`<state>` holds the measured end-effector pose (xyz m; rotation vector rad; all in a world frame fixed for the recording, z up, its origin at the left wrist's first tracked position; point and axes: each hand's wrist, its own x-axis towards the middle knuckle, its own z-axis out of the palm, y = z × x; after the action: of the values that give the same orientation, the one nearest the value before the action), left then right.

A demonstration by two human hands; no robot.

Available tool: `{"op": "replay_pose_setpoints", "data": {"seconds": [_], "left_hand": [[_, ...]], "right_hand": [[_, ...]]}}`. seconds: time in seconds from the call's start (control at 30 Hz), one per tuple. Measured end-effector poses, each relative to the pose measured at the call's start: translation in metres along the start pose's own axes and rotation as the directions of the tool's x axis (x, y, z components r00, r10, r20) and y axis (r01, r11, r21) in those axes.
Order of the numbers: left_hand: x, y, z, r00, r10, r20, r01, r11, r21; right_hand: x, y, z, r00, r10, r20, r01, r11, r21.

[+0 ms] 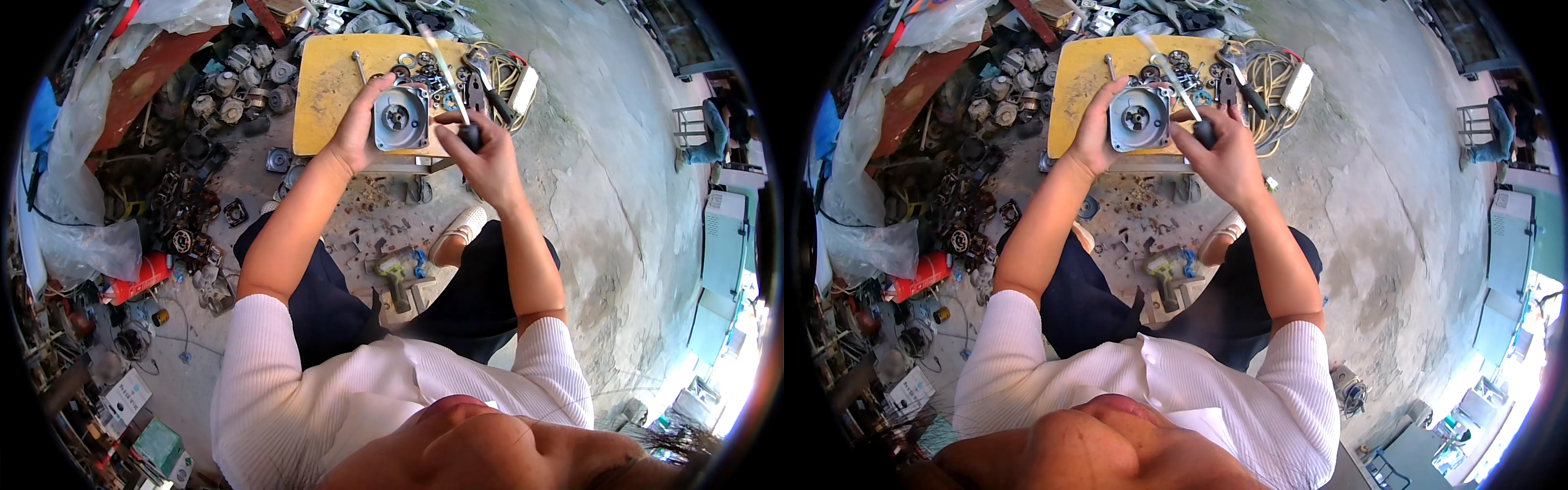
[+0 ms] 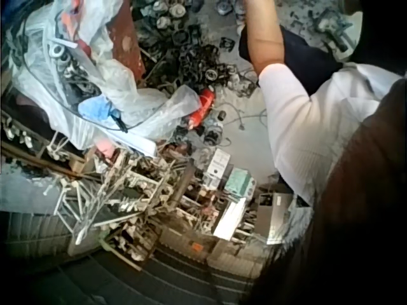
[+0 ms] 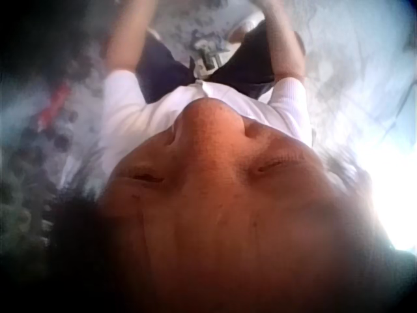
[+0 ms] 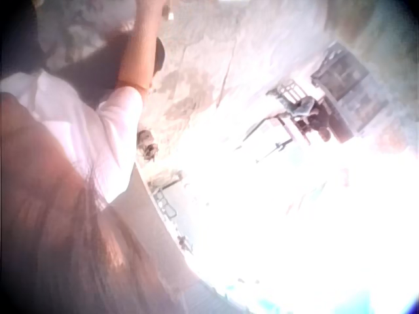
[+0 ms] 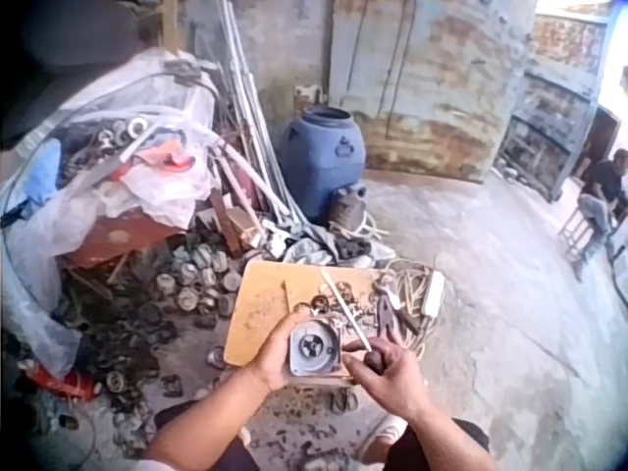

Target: The person disassembles and reassembles various motor and housing components on a low table by hand using a screwdriver and pliers.

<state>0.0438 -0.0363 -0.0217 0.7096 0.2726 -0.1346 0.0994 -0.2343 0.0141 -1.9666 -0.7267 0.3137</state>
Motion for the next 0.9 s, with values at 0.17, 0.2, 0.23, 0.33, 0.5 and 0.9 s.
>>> {"op": "replay_pose_setpoints", "data": {"seconds": [0.17, 0.2, 0.23, 0.33, 0.5, 0.9], "left_hand": [[0.003, -0.009, 0.004, 0.999, 0.019, 0.034, -0.022, 0.997, 0.074], [0.001, -0.009, 0.005, 0.999, 0.003, 0.052, -0.007, 0.997, 0.08], [0.0, -0.009, 0.006, 0.999, 0.02, 0.046, -0.024, 0.996, 0.084], [-0.002, -0.011, 0.006, 0.998, 0.058, 0.025, -0.06, 0.994, 0.096], [-0.008, -0.008, 0.006, 0.998, 0.056, 0.013, -0.057, 0.994, 0.096], [-0.024, 0.004, -0.003, 0.998, -0.003, -0.056, 0.012, 0.986, 0.165]], "right_hand": [[0.006, -0.002, 0.021, 0.972, -0.229, -0.045, 0.209, 0.942, -0.264], [0.007, -0.004, 0.024, 0.964, -0.259, -0.063, 0.236, 0.939, -0.249], [0.007, -0.006, 0.027, 0.962, -0.264, -0.072, 0.236, 0.932, -0.274], [0.008, -0.009, 0.033, 0.955, -0.283, -0.09, 0.241, 0.916, -0.32], [0.011, -0.007, 0.034, 0.957, -0.285, -0.057, 0.252, 0.911, -0.326], [0.015, -0.012, 0.037, 0.893, -0.43, 0.131, 0.448, 0.835, -0.32]]}}
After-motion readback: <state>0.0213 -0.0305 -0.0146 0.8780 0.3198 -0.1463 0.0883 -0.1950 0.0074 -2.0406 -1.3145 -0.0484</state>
